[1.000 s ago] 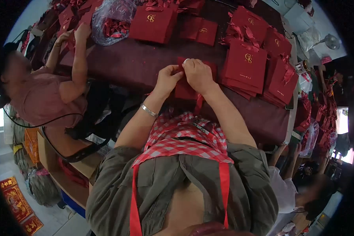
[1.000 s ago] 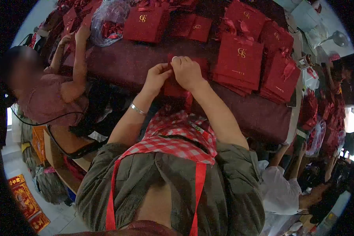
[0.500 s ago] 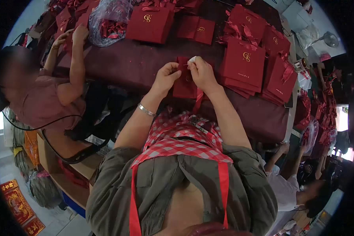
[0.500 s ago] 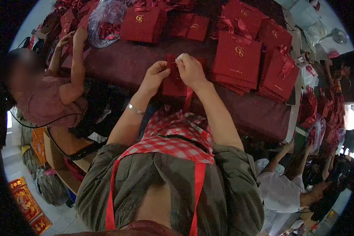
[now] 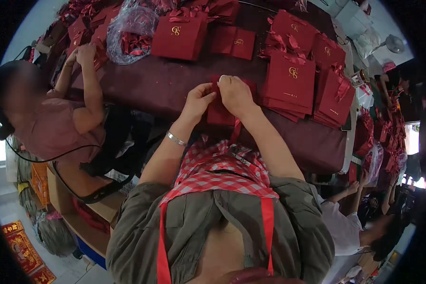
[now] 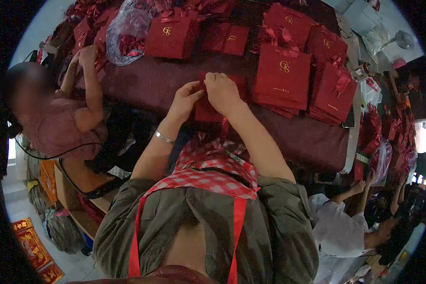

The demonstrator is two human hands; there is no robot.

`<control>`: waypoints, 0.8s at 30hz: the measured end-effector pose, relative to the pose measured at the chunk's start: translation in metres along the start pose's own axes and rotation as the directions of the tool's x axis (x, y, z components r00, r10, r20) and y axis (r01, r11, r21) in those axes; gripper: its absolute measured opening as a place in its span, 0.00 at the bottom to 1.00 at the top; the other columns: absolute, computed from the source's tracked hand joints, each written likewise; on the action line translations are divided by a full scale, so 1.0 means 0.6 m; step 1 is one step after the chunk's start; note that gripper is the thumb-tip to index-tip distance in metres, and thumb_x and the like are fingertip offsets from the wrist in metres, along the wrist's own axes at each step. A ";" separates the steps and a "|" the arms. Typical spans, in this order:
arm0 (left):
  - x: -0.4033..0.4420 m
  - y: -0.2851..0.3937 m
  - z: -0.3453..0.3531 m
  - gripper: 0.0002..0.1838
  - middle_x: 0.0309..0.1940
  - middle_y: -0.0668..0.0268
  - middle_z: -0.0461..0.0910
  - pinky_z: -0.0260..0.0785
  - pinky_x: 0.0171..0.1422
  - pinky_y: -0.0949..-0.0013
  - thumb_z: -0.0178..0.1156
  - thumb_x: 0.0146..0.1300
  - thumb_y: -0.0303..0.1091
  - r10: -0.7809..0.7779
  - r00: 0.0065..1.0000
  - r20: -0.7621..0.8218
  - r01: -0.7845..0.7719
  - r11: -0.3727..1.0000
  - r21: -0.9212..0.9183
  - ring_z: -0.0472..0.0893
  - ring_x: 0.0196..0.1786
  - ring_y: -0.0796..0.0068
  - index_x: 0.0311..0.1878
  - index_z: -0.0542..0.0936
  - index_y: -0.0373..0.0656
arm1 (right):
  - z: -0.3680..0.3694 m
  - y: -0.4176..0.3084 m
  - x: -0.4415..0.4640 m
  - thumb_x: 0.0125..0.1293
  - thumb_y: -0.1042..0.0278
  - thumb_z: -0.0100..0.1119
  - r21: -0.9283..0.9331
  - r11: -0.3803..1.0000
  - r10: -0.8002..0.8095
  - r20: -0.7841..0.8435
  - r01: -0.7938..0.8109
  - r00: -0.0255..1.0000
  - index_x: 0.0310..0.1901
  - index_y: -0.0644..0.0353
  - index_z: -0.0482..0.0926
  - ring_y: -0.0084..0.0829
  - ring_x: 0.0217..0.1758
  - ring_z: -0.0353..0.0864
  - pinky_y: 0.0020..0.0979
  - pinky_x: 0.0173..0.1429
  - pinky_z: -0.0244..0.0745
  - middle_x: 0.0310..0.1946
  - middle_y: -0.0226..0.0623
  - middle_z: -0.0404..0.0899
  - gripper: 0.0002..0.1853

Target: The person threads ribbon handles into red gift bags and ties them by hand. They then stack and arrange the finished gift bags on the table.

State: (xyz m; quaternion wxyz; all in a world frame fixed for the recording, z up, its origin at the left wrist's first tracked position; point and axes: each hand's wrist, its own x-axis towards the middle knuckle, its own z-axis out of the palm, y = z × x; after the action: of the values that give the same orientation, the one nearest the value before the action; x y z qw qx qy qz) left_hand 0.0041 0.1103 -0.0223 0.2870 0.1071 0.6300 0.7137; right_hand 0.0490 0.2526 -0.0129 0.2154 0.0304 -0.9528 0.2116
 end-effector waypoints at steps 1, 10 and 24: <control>-0.003 0.006 0.004 0.16 0.42 0.68 0.77 0.69 0.50 0.77 0.56 0.62 0.19 -0.006 1.000 -0.018 0.006 0.999 -0.036 0.76 0.44 0.81 0.54 0.73 0.34 | -0.004 -0.004 0.004 0.62 0.71 0.50 -0.003 1.000 0.001 -0.004 -0.001 1.000 0.35 0.64 0.71 0.45 0.38 0.77 0.42 0.42 0.76 0.33 0.46 0.77 0.05; 0.004 -0.005 0.003 0.16 0.49 0.61 0.76 0.70 0.55 0.71 0.52 0.64 0.20 0.068 0.997 -0.037 -0.060 0.983 0.171 0.75 0.51 0.72 0.56 0.72 0.34 | -0.009 -0.020 0.016 0.52 0.73 0.54 -0.243 0.968 -0.052 0.067 0.067 0.996 0.35 0.63 0.70 0.38 0.38 0.78 0.33 0.37 0.78 0.32 0.41 0.76 0.09; -0.003 0.004 0.008 0.15 0.44 0.63 0.79 0.70 0.51 0.74 0.54 0.59 0.16 -0.006 0.996 -0.092 0.007 1.000 0.008 0.77 0.46 0.76 0.50 0.75 0.32 | 0.015 -0.009 -0.001 0.50 0.73 0.54 -0.161 0.954 -0.269 -0.085 0.253 0.959 0.33 0.62 0.70 0.37 0.35 0.75 0.35 0.31 0.76 0.29 0.39 0.74 0.08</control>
State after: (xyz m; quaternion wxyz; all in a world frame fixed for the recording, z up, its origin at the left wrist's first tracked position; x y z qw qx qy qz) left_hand 0.0070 0.1132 -0.0188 0.2597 0.0735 0.6459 0.7142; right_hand 0.0470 0.2437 -0.0184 0.2934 0.1289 -0.9407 0.1112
